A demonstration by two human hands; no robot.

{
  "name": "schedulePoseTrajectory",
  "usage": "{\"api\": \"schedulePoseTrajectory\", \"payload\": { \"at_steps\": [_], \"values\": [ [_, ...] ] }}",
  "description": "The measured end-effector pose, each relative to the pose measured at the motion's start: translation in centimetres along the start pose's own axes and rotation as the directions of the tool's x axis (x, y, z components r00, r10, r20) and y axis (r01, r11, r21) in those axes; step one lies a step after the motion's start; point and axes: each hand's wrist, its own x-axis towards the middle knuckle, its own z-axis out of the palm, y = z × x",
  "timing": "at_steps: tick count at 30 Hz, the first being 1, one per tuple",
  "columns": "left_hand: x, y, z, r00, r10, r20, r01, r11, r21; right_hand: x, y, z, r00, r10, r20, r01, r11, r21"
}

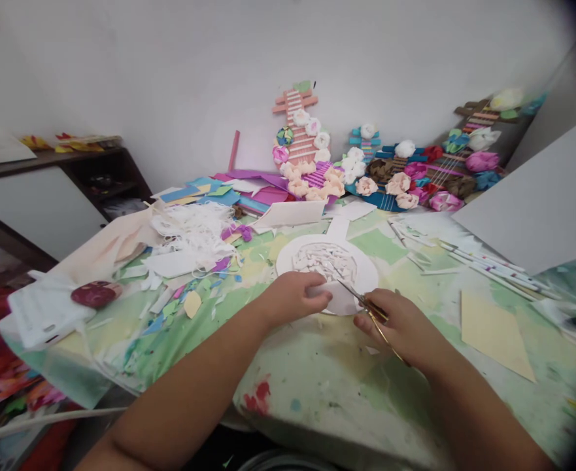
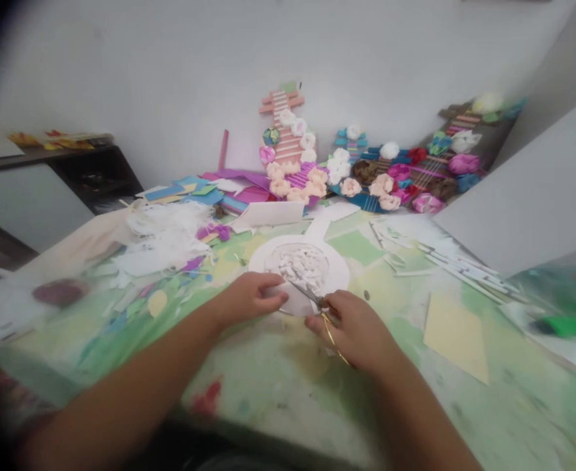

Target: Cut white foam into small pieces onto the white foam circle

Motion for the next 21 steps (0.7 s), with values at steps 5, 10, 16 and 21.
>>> {"api": "schedulePoseTrajectory", "payload": {
  "at_steps": [5,10,16,21],
  "values": [
    [-0.19,0.07,-0.24,1.0,0.002,0.01,-0.003,0.997,0.075,-0.39,-0.45,-0.42,1.0,0.025,0.004,-0.025,1.0,0.0],
    [-0.29,0.14,-0.47,1.0,0.016,0.026,-0.019,0.996,0.087,-0.46,-0.91,-0.31,0.997,0.06,0.049,-0.06,0.998,-0.001],
    [0.17,-0.18,-0.61,0.995,-0.017,0.097,0.013,0.999,0.039,-0.05,-0.65,0.27,0.993,0.095,0.074,-0.09,0.994,-0.069],
    [0.6,-0.72,-0.48,0.979,-0.08,0.187,0.098,0.992,-0.085,-0.03,-0.53,0.36,0.987,0.085,0.14,-0.075,0.994,-0.076]
  ]
}}
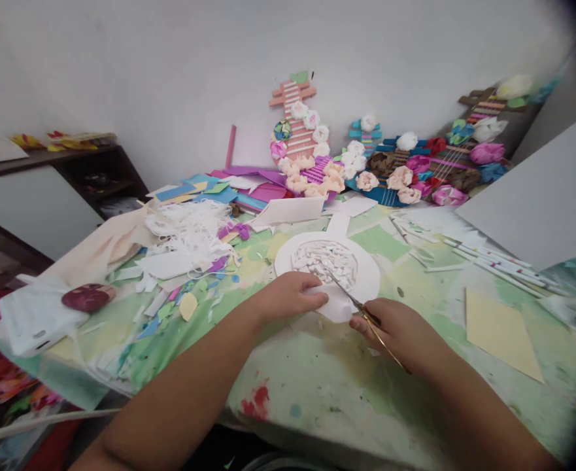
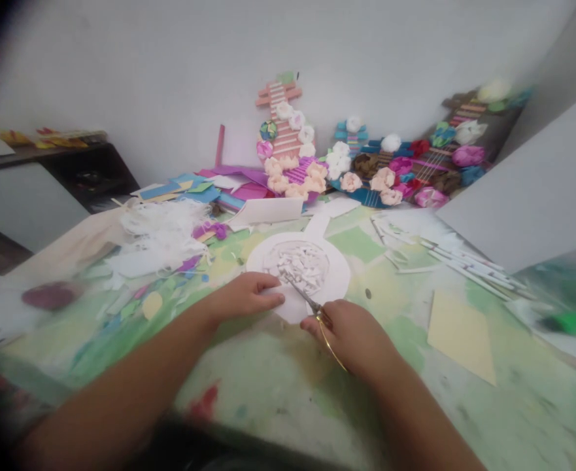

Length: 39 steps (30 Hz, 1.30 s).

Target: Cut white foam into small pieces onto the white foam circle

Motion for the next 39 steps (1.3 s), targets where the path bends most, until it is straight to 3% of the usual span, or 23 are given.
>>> {"api": "schedulePoseTrajectory", "payload": {
  "at_steps": [5,9,18,27,39],
  "values": [
    [0.2,-0.3,0.1,0.999,-0.024,0.039,0.027,0.996,-0.088,-0.2,-0.4,0.0,0.999,0.044,0.013,-0.044,0.999,0.019],
    [0.0,0.0,0.2,1.0,-0.025,0.0,0.025,0.995,-0.094,-0.4,-0.4,-0.1,0.992,0.118,-0.04,-0.118,0.993,-0.009],
    [-0.3,0.6,0.3,0.997,-0.022,0.074,0.026,0.998,-0.054,-0.3,-0.4,0.1,0.998,0.063,-0.002,-0.063,0.998,0.022],
    [0.2,0.1,0.6,0.996,-0.059,0.06,0.063,0.996,-0.059,0.2,-0.2,-0.6,0.991,0.125,0.053,-0.125,0.992,-0.012],
    [0.4,-0.5,0.4,0.963,-0.238,0.13,0.265,0.926,-0.27,2.0,0.8,-0.6,0.979,0.112,0.168,-0.126,0.989,0.075]
  ]
}}
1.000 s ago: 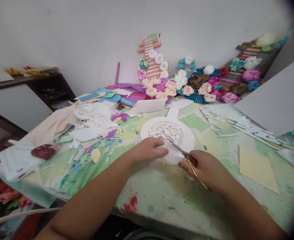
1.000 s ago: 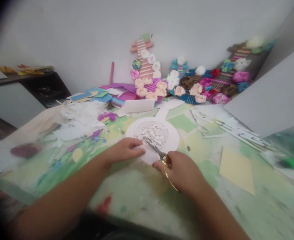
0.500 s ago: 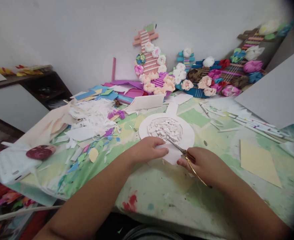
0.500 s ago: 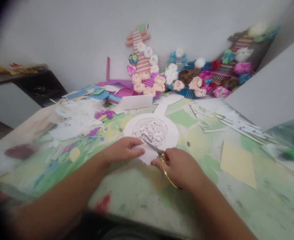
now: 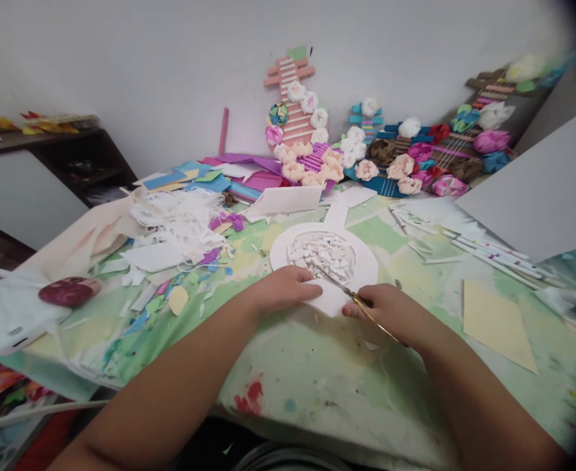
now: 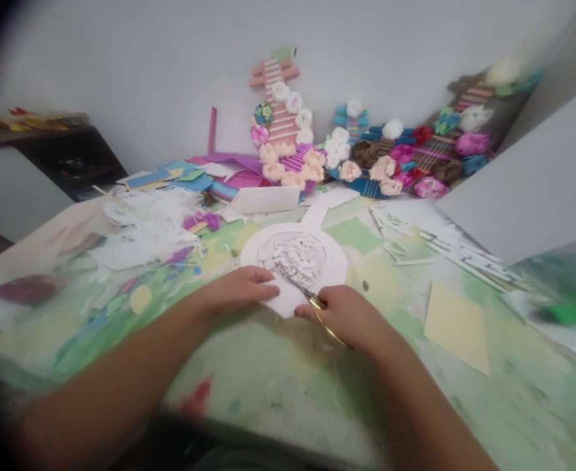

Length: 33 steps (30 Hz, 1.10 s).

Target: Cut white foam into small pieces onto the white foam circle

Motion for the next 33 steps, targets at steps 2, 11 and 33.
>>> {"api": "schedulePoseTrajectory", "payload": {
  "at_steps": [2,11,33],
  "values": [
    [0.0,0.0,-0.1,0.998,-0.045,0.035,0.048,0.994,-0.097,0.3,0.1,-0.2,1.0,-0.007,0.028,0.006,0.999,0.039],
    [1.0,-1.3,-0.1,0.989,-0.06,0.132,0.1,0.941,-0.323,1.7,0.6,-1.6,0.945,-0.075,0.317,-0.014,0.963,0.271],
    [0.2,-0.5,0.1,0.996,0.038,0.084,-0.001,0.914,-0.406,0.4,1.6,-0.2,0.989,-0.037,-0.144,0.119,0.784,0.61]
  ]
}}
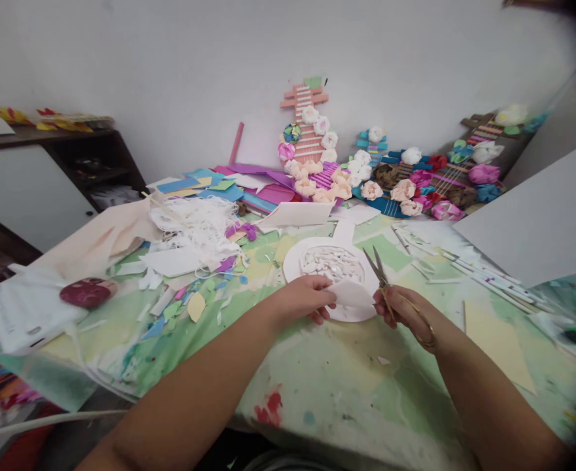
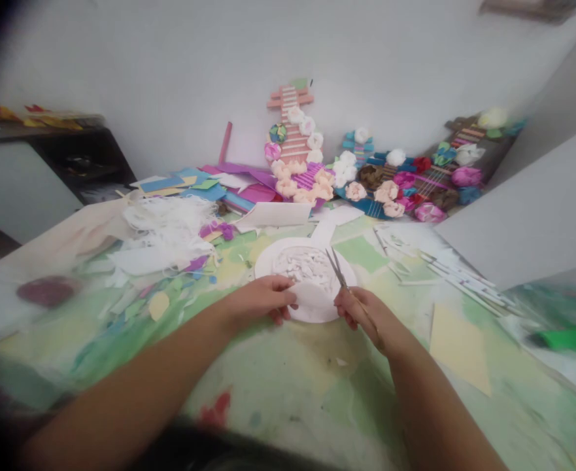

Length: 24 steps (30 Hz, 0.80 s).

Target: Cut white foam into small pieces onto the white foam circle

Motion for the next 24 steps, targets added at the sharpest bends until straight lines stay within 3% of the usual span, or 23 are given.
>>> {"api": "schedulePoseTrajectory", "payload": {
  "at_steps": [2,5,7,9,12,14,18,21,24],
  "values": [
    [0.0,-0.3,0.3,0.999,0.002,0.051,-0.007,0.996,0.088,-0.4,0.0,0.4,1.0,0.011,-0.013,-0.012,0.996,-0.086],
    [-0.2,-0.5,0.8,0.987,-0.056,0.149,0.032,0.987,0.16,-0.8,-0.3,0.8,0.992,0.042,0.119,-0.032,0.996,-0.082],
    [-0.4,-0.4,1.3,0.979,-0.062,0.194,0.044,0.994,0.098,-0.8,-0.4,0.8,0.982,0.038,0.187,-0.036,0.999,-0.016],
    [-0.5,-0.4,2.0,0.98,-0.023,0.198,0.043,0.994,-0.097,-0.8,-0.4,0.9,0.99,0.033,0.135,-0.041,0.997,0.059],
    [-0.5,-0.7,3.4,0.989,0.074,0.127,-0.003,0.876,-0.482,-0.7,-0.2,1.3,0.986,0.059,-0.154,-0.037,0.989,0.143],
    [-0.3,-1.0,4.3,0.99,0.107,0.088,-0.037,0.814,-0.58,-0.7,-0.3,1.9,0.952,0.068,-0.3,-0.025,0.989,0.144],
    [0.4,-1.1,4.9,0.992,0.091,-0.087,-0.124,0.827,-0.549,-0.8,-1.1,2.8,0.966,-0.009,-0.26,0.01,1.0,0.005],
    [0.7,-0.8,3.9,0.958,0.068,-0.278,-0.211,0.824,-0.526,-0.8,-1.2,2.6,0.947,-0.063,-0.316,-0.001,0.981,-0.196],
    [0.8,-0.3,2.8,0.938,0.077,-0.337,-0.232,0.862,-0.45,-0.6,-1.0,2.1,0.948,-0.076,-0.308,-0.061,0.909,-0.411]
  ]
}}
